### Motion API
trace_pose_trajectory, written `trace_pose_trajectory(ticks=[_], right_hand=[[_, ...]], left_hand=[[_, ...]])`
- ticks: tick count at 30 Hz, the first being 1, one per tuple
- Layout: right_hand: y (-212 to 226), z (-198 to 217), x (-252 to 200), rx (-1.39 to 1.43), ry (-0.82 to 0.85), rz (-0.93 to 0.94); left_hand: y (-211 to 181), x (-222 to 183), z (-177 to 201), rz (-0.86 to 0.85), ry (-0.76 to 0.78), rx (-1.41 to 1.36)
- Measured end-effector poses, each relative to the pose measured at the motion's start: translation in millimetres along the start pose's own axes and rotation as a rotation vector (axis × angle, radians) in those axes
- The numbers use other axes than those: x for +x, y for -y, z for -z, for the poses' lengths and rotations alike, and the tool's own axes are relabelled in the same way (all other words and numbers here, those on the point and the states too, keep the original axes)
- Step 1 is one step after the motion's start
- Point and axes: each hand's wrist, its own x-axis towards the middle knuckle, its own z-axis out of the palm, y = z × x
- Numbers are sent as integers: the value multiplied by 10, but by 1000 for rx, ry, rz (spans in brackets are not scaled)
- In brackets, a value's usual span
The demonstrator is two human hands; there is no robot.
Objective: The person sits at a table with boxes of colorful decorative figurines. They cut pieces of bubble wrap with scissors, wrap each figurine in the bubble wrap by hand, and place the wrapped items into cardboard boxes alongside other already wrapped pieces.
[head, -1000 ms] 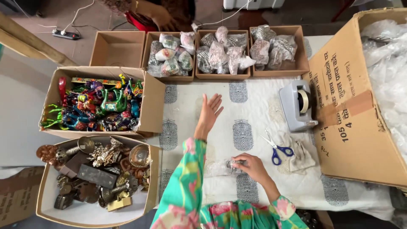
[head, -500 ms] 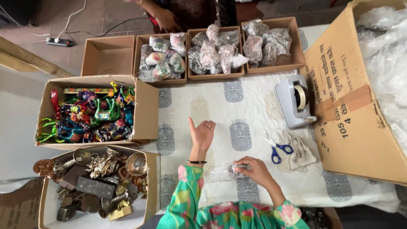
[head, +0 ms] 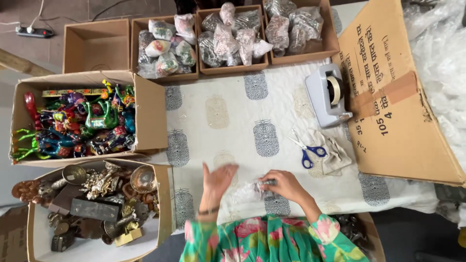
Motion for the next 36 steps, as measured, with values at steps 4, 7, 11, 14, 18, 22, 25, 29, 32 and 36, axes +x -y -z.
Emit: trace_pose_trajectory(ticks=[4, 7, 11, 14, 18, 22, 25, 29, 32, 36], right_hand=[[33, 6, -42, 9, 19, -25], [-2, -38, -98, 17, 36, -68], [47, 38, -41, -23, 50, -26], [23, -21, -40, 67, 85, -37], [108, 35, 25, 263, 131, 26], [220, 89, 24, 168, 109, 43], [150, 85, 100, 155, 61, 24], [-37, -31, 125, 267, 19, 30], [-201, 32, 377, 173, -31, 189], [-390, 465, 1137, 124, -380, 209]], left_hand=[[56, -199, 20, 12, -148, -86], [154, -147, -86, -46, 56, 10], [269, -349, -243, -137, 95, 521], [363, -666, -397, -344, 176, 1339], [452, -550, -302, 38, 356, 1626], [480, -444, -181, -53, 439, 1529], [493, -352, -161, -110, 344, 1532], [520, -342, -92, -172, 302, 1455], [493, -309, -119, -245, 226, 1562], [466, -186, 99, -254, 142, 1443]])
